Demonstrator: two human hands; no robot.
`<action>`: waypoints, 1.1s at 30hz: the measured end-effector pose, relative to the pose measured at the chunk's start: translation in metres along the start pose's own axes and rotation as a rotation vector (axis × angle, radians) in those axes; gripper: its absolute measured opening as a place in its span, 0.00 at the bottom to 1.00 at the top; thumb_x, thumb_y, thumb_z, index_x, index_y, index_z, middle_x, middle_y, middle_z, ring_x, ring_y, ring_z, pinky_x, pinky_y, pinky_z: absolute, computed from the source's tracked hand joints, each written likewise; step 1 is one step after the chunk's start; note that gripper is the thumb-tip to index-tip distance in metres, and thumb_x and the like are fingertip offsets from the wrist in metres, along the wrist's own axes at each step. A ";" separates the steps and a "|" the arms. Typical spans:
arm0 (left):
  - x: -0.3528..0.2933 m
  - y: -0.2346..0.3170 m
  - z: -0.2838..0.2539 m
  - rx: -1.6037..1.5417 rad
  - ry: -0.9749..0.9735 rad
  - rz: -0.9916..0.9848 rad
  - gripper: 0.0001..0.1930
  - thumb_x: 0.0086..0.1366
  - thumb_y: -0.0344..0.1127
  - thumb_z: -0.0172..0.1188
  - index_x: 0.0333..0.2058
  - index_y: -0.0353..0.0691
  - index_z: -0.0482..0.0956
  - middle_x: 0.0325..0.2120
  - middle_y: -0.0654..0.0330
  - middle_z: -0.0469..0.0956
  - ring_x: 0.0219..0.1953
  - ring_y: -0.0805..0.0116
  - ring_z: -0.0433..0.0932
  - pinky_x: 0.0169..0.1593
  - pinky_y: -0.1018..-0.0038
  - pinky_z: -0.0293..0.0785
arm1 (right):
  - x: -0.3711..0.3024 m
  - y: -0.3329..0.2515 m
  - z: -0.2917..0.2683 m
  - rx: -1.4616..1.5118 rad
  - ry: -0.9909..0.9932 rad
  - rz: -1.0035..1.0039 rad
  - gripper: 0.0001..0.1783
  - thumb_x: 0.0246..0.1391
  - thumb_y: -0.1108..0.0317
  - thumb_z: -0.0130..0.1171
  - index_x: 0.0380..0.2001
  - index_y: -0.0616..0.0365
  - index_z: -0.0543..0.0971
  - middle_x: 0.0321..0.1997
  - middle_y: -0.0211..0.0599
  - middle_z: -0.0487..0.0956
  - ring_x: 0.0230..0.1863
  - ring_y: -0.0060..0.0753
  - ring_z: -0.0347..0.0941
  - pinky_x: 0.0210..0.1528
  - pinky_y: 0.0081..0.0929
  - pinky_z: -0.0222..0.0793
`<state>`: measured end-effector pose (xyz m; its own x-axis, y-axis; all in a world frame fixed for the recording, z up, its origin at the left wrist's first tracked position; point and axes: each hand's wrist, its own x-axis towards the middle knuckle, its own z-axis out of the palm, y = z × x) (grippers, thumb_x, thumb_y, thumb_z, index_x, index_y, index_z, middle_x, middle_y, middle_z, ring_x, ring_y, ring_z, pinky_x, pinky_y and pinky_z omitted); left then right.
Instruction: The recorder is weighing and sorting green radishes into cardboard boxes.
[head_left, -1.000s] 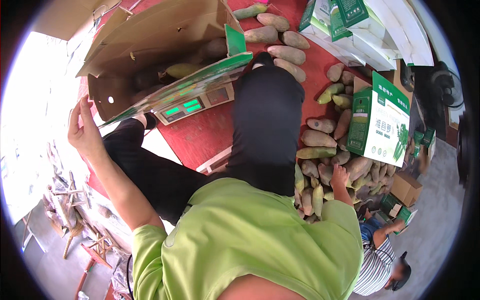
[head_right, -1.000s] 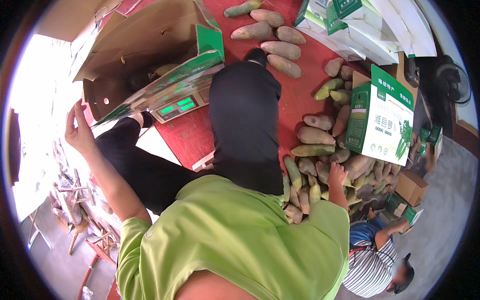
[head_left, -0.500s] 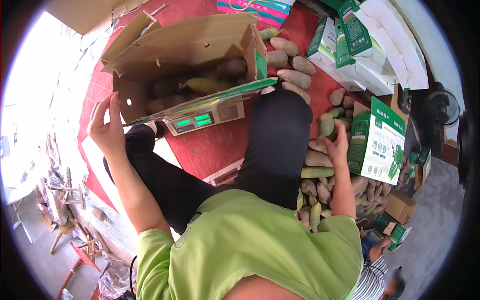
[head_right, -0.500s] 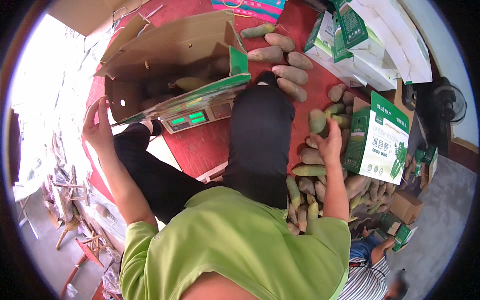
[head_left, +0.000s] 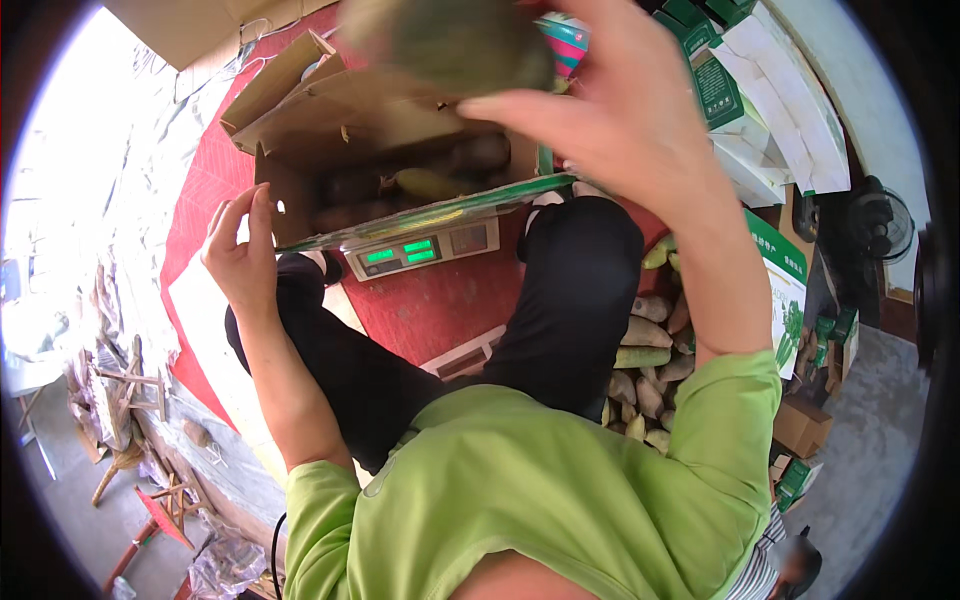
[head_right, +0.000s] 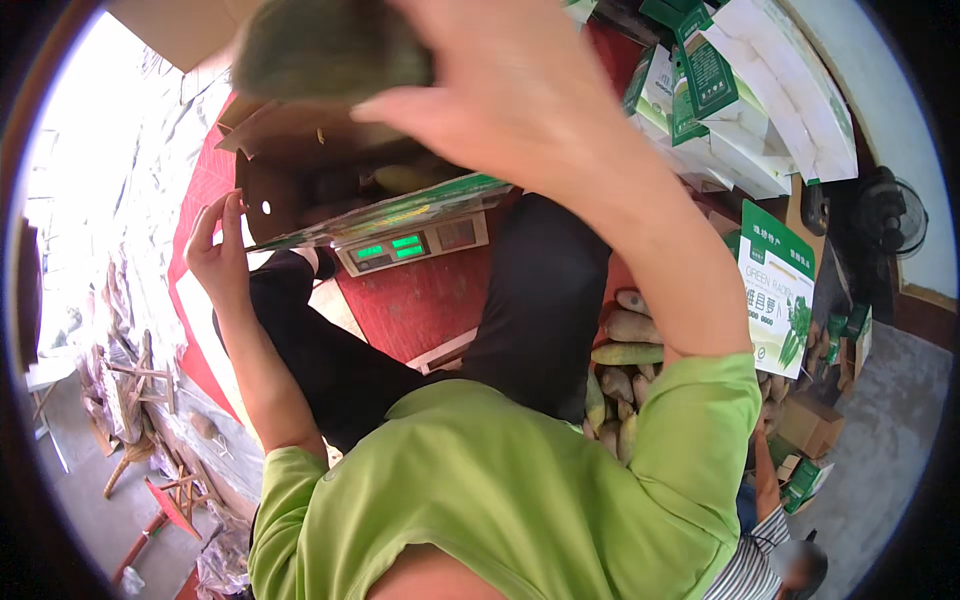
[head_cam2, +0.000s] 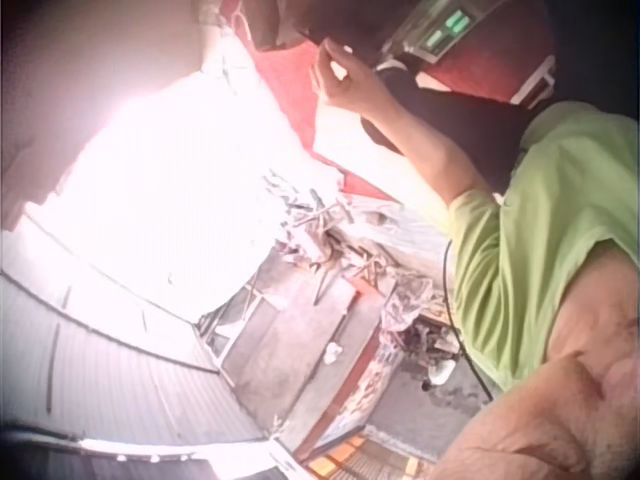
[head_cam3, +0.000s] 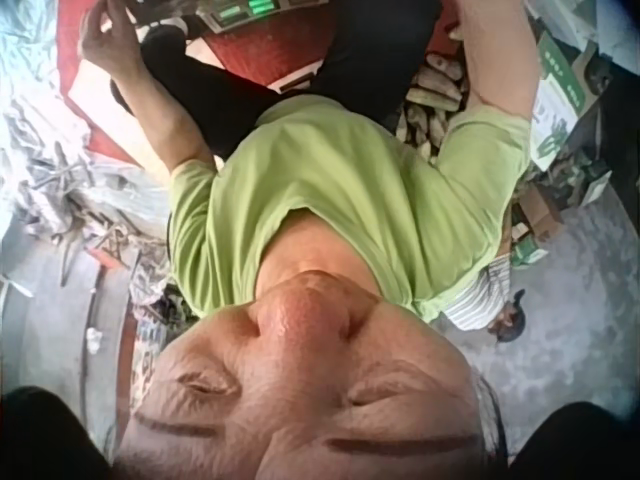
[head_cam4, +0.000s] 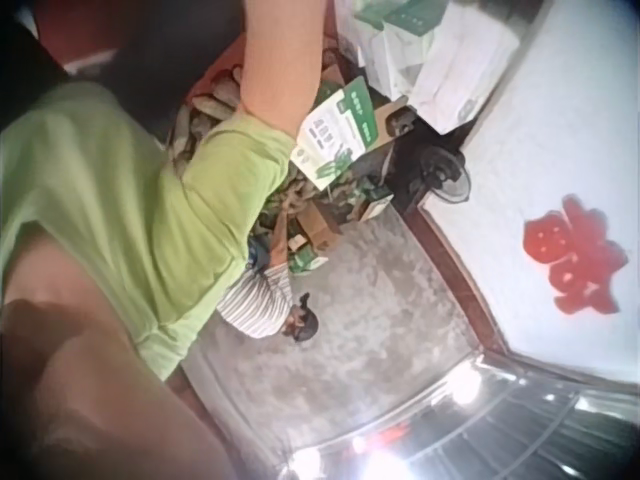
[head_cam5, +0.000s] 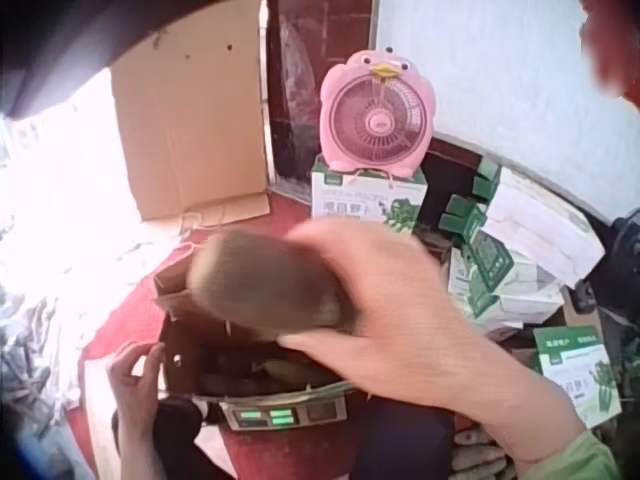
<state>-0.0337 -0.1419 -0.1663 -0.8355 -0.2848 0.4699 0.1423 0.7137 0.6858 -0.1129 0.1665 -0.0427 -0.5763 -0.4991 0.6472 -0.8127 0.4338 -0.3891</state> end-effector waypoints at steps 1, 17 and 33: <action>0.001 0.000 0.000 -0.018 0.013 -0.014 0.06 0.61 0.28 0.61 0.34 0.31 0.82 0.25 0.60 0.80 0.28 0.77 0.76 0.33 0.82 0.70 | 0.006 -0.007 0.013 -0.017 -0.082 0.073 0.27 0.41 0.65 0.69 0.46 0.60 0.74 0.44 0.46 0.78 0.45 0.46 0.74 0.47 0.36 0.69; -0.001 0.000 -0.004 -0.048 0.042 -0.053 0.06 0.61 0.29 0.62 0.33 0.31 0.82 0.24 0.62 0.79 0.29 0.78 0.76 0.36 0.82 0.69 | -0.092 0.071 0.027 0.186 -0.023 0.707 0.23 0.51 0.63 0.63 0.51 0.55 0.75 0.44 0.35 0.79 0.44 0.25 0.74 0.45 0.23 0.71; -0.001 -0.005 0.004 -0.022 0.024 -0.071 0.07 0.62 0.31 0.62 0.35 0.33 0.83 0.25 0.62 0.80 0.30 0.77 0.78 0.37 0.82 0.70 | -0.391 0.112 0.030 0.079 -0.006 1.321 0.16 0.51 0.67 0.60 0.43 0.61 0.78 0.37 0.44 0.80 0.40 0.36 0.77 0.45 0.29 0.70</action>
<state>-0.0355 -0.1424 -0.1723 -0.8311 -0.3498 0.4323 0.0946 0.6771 0.7298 0.0187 0.3878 -0.3590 -0.9333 0.2590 -0.2489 0.3542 0.5488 -0.7572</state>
